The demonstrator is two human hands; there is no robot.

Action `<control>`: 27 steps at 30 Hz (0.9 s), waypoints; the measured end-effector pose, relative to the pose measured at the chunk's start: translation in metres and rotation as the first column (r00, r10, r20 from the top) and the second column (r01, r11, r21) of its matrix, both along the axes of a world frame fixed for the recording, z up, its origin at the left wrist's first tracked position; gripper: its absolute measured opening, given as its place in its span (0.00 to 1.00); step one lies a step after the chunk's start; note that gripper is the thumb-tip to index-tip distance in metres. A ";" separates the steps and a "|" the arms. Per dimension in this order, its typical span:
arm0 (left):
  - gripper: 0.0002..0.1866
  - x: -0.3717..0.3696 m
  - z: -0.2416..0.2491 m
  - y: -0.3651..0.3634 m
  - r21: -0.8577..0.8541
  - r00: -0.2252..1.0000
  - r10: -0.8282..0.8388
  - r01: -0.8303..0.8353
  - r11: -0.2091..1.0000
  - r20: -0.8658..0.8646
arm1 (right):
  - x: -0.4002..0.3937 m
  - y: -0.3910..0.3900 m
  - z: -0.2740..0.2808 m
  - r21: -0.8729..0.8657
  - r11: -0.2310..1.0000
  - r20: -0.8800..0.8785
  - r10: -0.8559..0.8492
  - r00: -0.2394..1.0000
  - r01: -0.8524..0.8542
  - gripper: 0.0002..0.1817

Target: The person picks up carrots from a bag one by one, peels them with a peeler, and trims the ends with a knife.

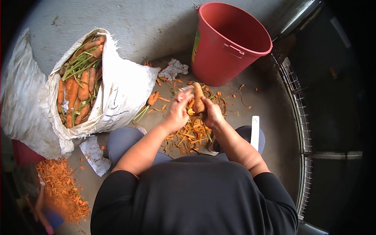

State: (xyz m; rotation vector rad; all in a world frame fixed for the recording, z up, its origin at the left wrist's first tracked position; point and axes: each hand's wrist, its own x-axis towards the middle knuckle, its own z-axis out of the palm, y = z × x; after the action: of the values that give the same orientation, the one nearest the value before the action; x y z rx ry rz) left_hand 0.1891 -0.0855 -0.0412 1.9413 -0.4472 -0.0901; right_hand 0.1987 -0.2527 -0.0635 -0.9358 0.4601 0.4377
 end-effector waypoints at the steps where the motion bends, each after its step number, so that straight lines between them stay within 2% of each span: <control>1: 0.31 0.004 -0.001 0.003 -0.037 0.988 0.046 -0.052 0.998 -0.147 | 0.000 -0.003 -0.002 -0.078 0.997 0.009 -0.008 1.000 0.009 0.16; 2: 0.28 0.010 -0.026 0.007 0.010 0.962 0.083 -0.083 0.997 -0.258 | 0.001 -0.004 -0.004 -0.154 0.988 0.019 -0.014 1.000 0.017 0.17; 3: 0.23 0.017 -0.054 0.009 -0.160 0.909 0.049 -0.126 0.979 -0.415 | -0.003 0.000 0.001 -0.251 0.968 0.101 0.026 0.995 0.000 0.17; 4: 0.22 0.019 -0.039 0.013 -0.382 0.738 -0.166 -0.133 0.915 -0.654 | -0.010 0.009 0.013 -0.347 0.938 0.178 0.075 0.981 -0.009 0.18; 5: 0.22 0.021 -0.023 0.018 -0.565 0.494 -0.412 -0.211 0.798 -0.766 | -0.016 0.018 0.022 -0.439 0.898 0.247 0.131 0.960 -0.010 0.19; 6: 0.21 0.023 -0.031 0.021 -0.659 0.422 -0.549 -0.174 0.732 -0.722 | -0.019 0.022 0.026 -0.402 0.914 0.261 0.177 0.949 -0.060 0.19; 7: 0.21 0.022 -0.037 0.018 -0.637 0.480 -0.486 -0.223 0.738 -0.731 | -0.022 0.023 0.036 -0.344 0.931 0.205 0.200 0.958 -0.121 0.16; 9: 0.22 0.021 -0.046 0.010 -0.597 0.578 -0.347 -0.320 0.736 -0.738 | -0.016 0.015 0.030 -0.612 0.777 0.159 0.307 0.938 -0.150 0.15; 11: 0.21 0.024 -0.048 0.012 -0.650 0.552 -0.429 -0.298 0.699 -0.715 | -0.009 0.010 0.024 -0.824 0.567 0.188 0.285 0.940 -0.008 0.12; 12: 0.19 0.024 -0.047 0.013 -0.697 0.522 -0.500 -0.297 0.653 -0.691 | -0.006 0.008 0.008 -0.762 0.647 0.255 0.237 0.937 0.044 0.12; 13: 0.18 0.025 -0.041 0.013 -0.741 0.493 -0.567 -0.299 0.601 -0.659 | -0.005 0.007 -0.002 -0.703 0.709 0.219 0.288 0.932 -0.054 0.13; 14: 0.20 0.021 -0.033 0.008 -0.746 0.510 -0.553 -0.346 0.569 -0.659 | -0.005 0.007 -0.011 -0.634 0.758 0.187 0.344 0.920 -0.154 0.14; 16: 0.20 0.019 -0.042 0.008 -0.757 0.491 -0.584 -0.312 0.574 -0.646 | -0.009 0.010 0.001 -0.481 0.802 0.082 0.444 0.892 -0.355 0.22; 19: 0.21 0.018 -0.043 0.008 -0.772 0.491 -0.608 -0.268 0.577 -0.625 | -0.012 0.009 -0.006 -0.305 0.870 0.074 0.426 0.902 -0.386 0.26; 21: 0.21 0.019 -0.043 0.011 -0.799 0.457 -0.666 -0.211 0.562 -0.589 | -0.011 0.005 -0.008 -0.259 0.890 0.004 0.389 0.921 -0.375 0.18; 23: 0.21 0.016 -0.040 0.004 -0.741 0.549 -0.533 -0.271 0.615 -0.643 | -0.010 0.001 -0.008 -0.244 0.908 -0.097 0.327 0.940 -0.341 0.13; 25: 0.21 0.019 -0.038 0.001 -0.652 0.645 -0.363 -0.285 0.703 -0.672 | -0.006 -0.002 0.001 -0.545 0.793 -0.115 0.251 0.961 -0.273 0.12; 26: 0.21 0.024 -0.048 0.002 -0.543 0.718 -0.268 -0.180 0.820 -0.642 | -0.003 -0.010 -0.002 -0.685 0.693 -0.072 0.241 0.968 -0.224 0.12; 27: 0.21 0.027 -0.047 0.004 -0.441 0.746 -0.178 -0.170 0.881 -0.642 | 0.001 -0.021 -0.008 -0.804 0.572 -0.026 0.238 0.971 -0.162 0.13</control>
State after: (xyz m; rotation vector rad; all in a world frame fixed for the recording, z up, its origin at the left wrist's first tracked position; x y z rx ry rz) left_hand 0.2159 -0.0819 -0.0884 1.2893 0.0275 -0.6125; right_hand 0.1997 -0.2734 -0.0714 -1.9174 0.4765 0.3872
